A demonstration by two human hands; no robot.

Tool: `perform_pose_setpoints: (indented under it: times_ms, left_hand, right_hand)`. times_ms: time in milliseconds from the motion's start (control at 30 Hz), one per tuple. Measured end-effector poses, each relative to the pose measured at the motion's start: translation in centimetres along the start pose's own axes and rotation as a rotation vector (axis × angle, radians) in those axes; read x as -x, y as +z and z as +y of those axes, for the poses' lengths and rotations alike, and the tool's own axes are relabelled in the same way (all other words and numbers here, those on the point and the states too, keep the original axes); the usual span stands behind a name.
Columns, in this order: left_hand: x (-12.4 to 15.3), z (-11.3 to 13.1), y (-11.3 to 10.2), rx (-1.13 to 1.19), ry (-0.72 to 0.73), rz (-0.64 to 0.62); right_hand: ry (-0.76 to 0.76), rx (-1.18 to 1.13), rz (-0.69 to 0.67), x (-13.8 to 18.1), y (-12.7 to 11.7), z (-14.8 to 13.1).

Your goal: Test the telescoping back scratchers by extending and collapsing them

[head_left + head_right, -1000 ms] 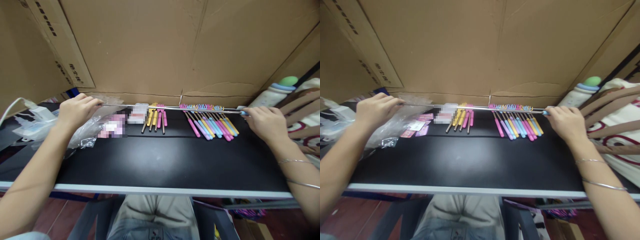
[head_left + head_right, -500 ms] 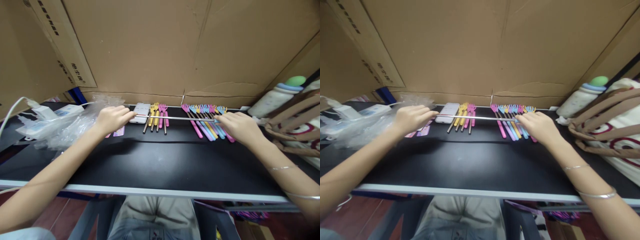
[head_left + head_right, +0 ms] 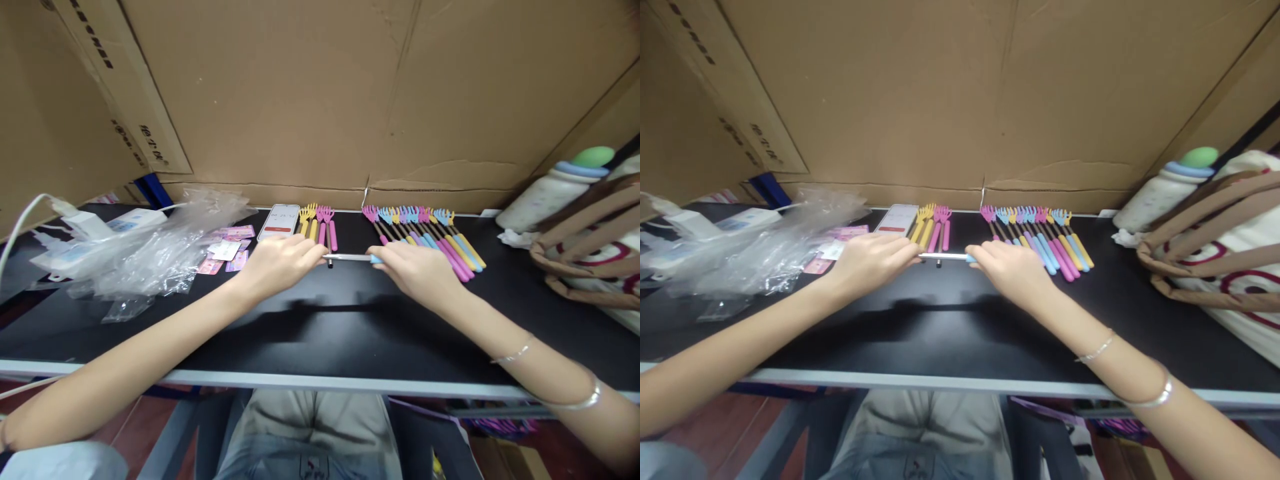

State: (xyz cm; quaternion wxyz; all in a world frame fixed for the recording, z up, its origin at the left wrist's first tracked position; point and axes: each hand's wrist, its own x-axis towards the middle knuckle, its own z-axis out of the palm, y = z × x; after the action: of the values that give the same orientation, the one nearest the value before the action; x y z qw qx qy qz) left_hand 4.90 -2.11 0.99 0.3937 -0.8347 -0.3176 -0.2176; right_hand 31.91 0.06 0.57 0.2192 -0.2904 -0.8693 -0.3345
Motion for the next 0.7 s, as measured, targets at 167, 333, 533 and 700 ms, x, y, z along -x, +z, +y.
perform_pose_setpoints:
  times_ms: [167,333,533,700]
  left_hand:
    - [-1.3,1.7,0.3,0.034,0.024,0.004]
    - [-1.4,1.6,0.0,0.027,0.037,-0.011]
    - [-1.0,0.4,-0.6,0.001,0.07,0.038]
    - [0.4,-2.3,-0.6,-0.093,0.079,0.027]
  right_hand:
    - [0.0,-0.003,-0.103,-0.8,0.0,-2.2]
    - [-0.016,0.042,-0.102,-1.7,-0.2,-2.4]
    - [-0.054,0.085,-0.046,-2.2,-0.9,-2.1]
    - [-0.037,0.127,-0.064,-0.7,-1.0,0.8]
